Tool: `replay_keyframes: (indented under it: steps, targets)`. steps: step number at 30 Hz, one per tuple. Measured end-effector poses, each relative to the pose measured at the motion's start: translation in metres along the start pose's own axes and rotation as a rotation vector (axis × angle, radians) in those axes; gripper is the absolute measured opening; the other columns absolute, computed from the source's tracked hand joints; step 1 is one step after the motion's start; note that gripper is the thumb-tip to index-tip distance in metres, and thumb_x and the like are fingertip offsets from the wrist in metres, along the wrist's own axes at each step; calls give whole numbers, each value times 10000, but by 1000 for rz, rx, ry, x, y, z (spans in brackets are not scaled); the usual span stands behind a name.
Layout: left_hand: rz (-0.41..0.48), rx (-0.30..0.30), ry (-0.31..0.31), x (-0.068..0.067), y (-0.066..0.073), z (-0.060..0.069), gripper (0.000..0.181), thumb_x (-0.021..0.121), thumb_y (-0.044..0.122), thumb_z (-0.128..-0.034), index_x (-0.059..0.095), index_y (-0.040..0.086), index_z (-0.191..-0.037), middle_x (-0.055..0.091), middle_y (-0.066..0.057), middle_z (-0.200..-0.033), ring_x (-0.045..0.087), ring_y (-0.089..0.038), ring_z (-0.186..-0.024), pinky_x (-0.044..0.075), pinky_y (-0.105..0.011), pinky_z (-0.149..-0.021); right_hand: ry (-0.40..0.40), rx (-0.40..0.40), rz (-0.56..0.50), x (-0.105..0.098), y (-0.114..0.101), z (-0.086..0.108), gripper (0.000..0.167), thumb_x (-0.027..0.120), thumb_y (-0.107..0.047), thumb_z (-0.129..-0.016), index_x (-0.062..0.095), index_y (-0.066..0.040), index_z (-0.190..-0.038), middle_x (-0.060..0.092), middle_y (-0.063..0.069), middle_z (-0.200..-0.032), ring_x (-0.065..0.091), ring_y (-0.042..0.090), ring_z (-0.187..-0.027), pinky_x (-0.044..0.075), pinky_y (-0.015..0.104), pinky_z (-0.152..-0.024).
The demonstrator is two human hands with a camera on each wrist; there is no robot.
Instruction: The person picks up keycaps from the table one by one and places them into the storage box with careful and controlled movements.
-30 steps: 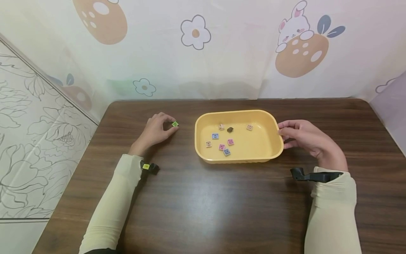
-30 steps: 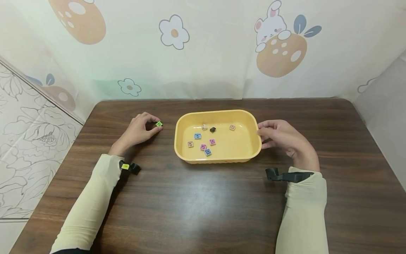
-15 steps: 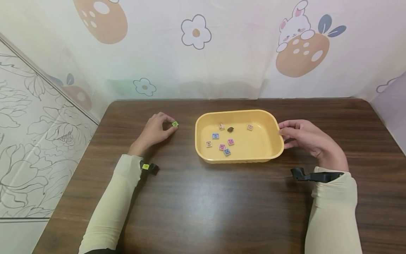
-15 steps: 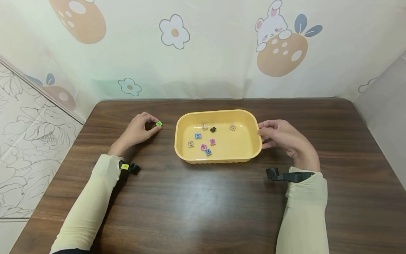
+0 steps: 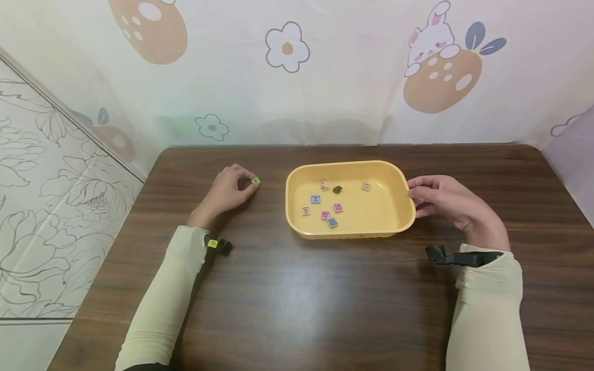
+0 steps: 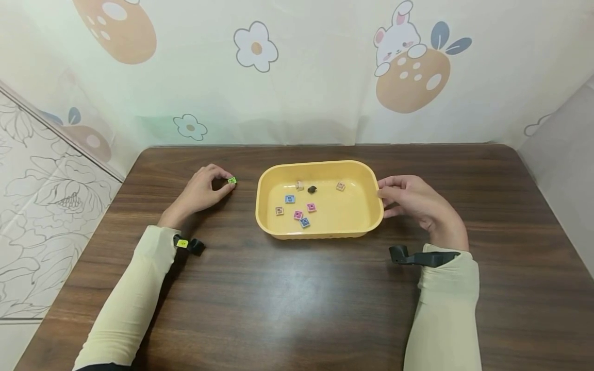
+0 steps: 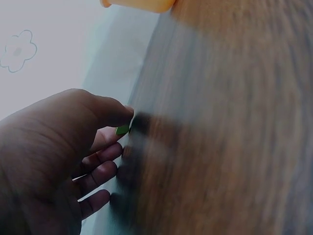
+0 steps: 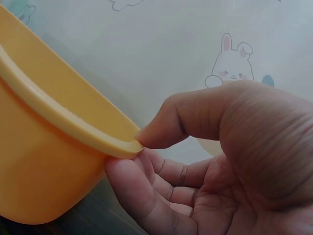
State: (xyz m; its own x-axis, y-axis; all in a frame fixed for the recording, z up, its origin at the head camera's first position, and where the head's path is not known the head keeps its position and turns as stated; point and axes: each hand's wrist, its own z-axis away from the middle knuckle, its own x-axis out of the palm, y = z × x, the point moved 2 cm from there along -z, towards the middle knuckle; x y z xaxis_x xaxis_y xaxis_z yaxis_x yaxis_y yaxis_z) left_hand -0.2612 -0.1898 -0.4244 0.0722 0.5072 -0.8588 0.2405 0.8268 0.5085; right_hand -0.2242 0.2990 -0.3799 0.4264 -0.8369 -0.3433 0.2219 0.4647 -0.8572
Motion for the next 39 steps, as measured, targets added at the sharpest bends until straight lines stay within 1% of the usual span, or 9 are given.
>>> replay_keyframes:
  steps: [9,15,25,39]
  targets:
    - [27,-15,-9,-3,2,1,321,687,308,-1018,755,65,-1215,673,-133,-1290,556,-334,-1265,421,-541,-1148,1,6,5,-1,-1,0,530,578,-209,-1082,430,108,-1480,710,-105,-935,708,67,-856,650,268,-784]
    - [46,-25,-12,-4,5,0,333,700,329,-1009,755,76,-1219,672,-120,-1292,554,-326,-1283,431,-553,-1159,1,10,7,-2,-2,0,534,580,-214,-1084,431,107,-1484,708,-101,-937,705,73,-854,650,267,-783]
    - [74,-21,-19,-6,13,1,349,706,349,-1003,746,87,-1231,673,-106,-1302,558,-322,-1310,431,-570,-1169,-2,-1,-16,-1,-1,1,505,583,-198,-1080,450,114,-1454,715,-94,-912,709,77,-842,652,273,-777]
    - [91,22,2,-17,28,6,315,727,339,-990,762,93,-1183,690,-87,-1250,575,-302,-1268,445,-560,-1145,-1,-7,-16,-1,-2,1,493,581,-186,-1076,454,118,-1443,706,-90,-899,699,76,-829,652,273,-769]
